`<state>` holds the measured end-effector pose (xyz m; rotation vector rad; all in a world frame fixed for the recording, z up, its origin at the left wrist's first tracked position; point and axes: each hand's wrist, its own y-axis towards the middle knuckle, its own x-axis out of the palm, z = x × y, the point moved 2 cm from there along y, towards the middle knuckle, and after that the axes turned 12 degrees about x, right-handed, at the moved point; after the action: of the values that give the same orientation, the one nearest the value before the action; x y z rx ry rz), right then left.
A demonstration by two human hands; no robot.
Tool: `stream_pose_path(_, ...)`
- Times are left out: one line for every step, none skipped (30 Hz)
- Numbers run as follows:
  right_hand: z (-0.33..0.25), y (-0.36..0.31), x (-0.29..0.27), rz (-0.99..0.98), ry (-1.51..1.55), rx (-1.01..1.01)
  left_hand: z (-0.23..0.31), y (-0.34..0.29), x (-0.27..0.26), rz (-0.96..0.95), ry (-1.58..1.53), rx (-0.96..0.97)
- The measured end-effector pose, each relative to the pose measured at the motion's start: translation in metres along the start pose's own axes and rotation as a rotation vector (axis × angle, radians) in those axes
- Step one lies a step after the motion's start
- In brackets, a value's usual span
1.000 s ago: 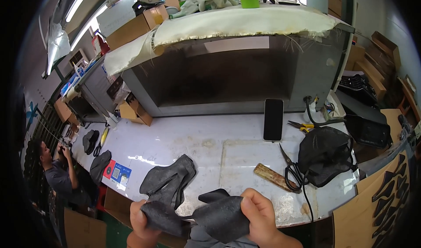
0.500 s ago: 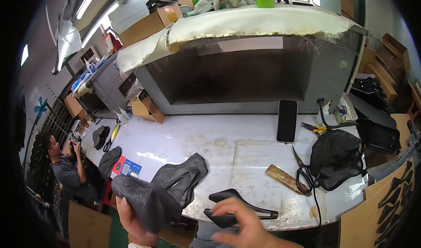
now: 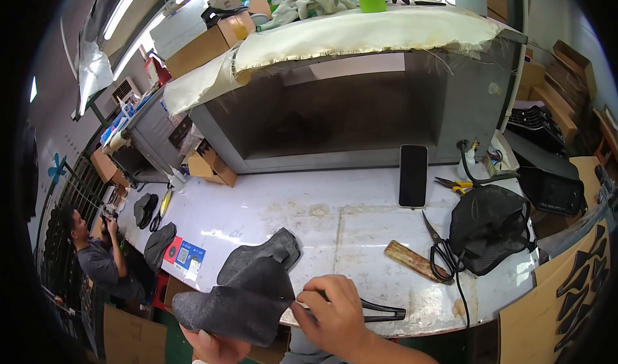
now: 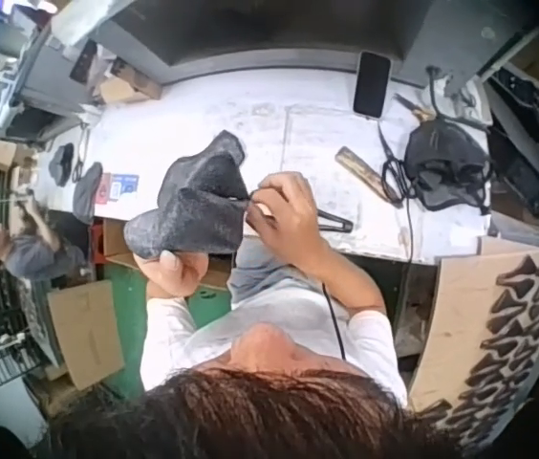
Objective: The recorder is manually assembling a bicycle saddle by fitting and stretching the cover material over the seat base.
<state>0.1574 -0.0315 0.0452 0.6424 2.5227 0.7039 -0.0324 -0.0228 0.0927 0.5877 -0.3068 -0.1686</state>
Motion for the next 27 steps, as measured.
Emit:
stream_pose_path(0.002,0.0,0.001,-0.007,0.009,-0.032,0.001,-0.001,-0.001,-0.028,0.025,-0.014)
stream_pose_path(0.002,-0.001,0.001,-0.008,0.01,-0.03,0.002,-0.001,-0.002,-0.028,0.026,-0.016)
stream_pose_path(0.001,-0.002,0.0,-0.029,0.104,0.012,0.004,0.0,-0.002,-0.024,0.036,-0.006)
stream_pose_path(0.0,-0.003,-0.001,-0.05,0.197,0.052,0.006,0.001,0.0,-0.019,0.046,0.005)
stream_pose_path(-0.002,-0.006,-0.005,-0.054,0.2,0.052,0.008,0.003,0.002,-0.012,0.057,0.017)
stream_pose_path(-0.005,-0.011,-0.009,-0.125,0.199,0.07,0.01,0.006,0.004,-0.005,0.069,0.03)
stream_pose_path(-0.007,-0.016,-0.012,-0.194,0.192,0.089,0.011,0.011,0.008,0.0,0.077,0.041)
stream_pose_path(-0.008,-0.021,-0.012,-0.197,0.193,0.089,0.012,0.016,0.014,0.005,0.085,0.053)
stream_pose_path(-0.009,-0.026,-0.007,-0.423,0.253,0.182,0.013,0.023,0.02,0.011,0.094,0.065)
stream_pose_path(-0.012,-0.031,-0.002,-0.646,0.315,0.275,0.015,0.029,0.028,0.013,0.106,0.078)
stream_pose_path(-0.015,-0.034,0.003,-0.736,0.434,0.422,0.015,0.025,0.027,0.011,0.11,0.079)
stream_pose_path(-0.019,-0.032,0.005,-0.734,0.437,0.422,0.015,0.022,0.026,0.033,0.103,0.08)
stream_pose_path(-0.023,-0.028,0.008,-0.676,0.461,0.402,0.015,0.019,0.025,0.056,0.099,0.083)
stream_pose_path(-0.025,-0.025,0.01,-0.617,0.483,0.383,0.014,0.017,0.023,0.078,0.093,0.086)
stream_pose_path(-0.025,-0.027,0.014,-0.613,0.486,0.381,0.014,0.016,0.022,0.099,0.085,0.089)
stream_pose_path(-0.023,-0.029,0.017,-0.489,0.487,0.354,0.013,0.014,0.021,0.121,0.073,0.091)
stream_pose_path(-0.02,-0.029,0.018,-0.364,0.486,0.326,0.011,0.013,0.021,0.142,0.06,0.093)
stream_pose_path(-0.017,-0.029,0.019,-0.358,0.482,0.325,0.01,0.013,0.021,0.162,0.045,0.094)
stream_pose_path(-0.015,-0.026,0.02,-0.274,0.505,0.367,0.009,0.012,0.021,0.186,0.037,0.097)
stream_pose_path(-0.014,-0.024,0.019,-0.189,0.527,0.41,0.007,0.011,0.02,0.209,0.029,0.1)
stream_pose_path(-0.016,-0.021,0.02,-0.114,0.634,0.502,0.005,0.011,0.02,0.232,0.019,0.101)
stream_pose_path(-0.016,-0.019,0.019,-0.111,0.636,0.5,0.005,0.01,0.019,0.254,0.01,0.103)
stream_pose_path(-0.015,-0.017,0.018,-0.07,0.608,0.458,0.004,0.01,0.019,0.276,0.0,0.105)
stream_pose_path(-0.014,-0.015,0.016,-0.029,0.58,0.417,0.003,0.01,0.018,0.298,-0.009,0.105)
stream_pose_path(-0.012,-0.014,0.012,-0.029,0.578,0.42,0.001,0.011,0.017,0.323,-0.019,0.103)
stream_pose_path(-0.011,-0.012,0.007,-0.12,0.516,0.32,-0.001,0.011,0.015,0.348,-0.028,0.101)
stream_pose_path(-0.009,-0.012,0.001,-0.211,0.453,0.221,-0.003,0.011,0.013,0.374,-0.037,0.098)
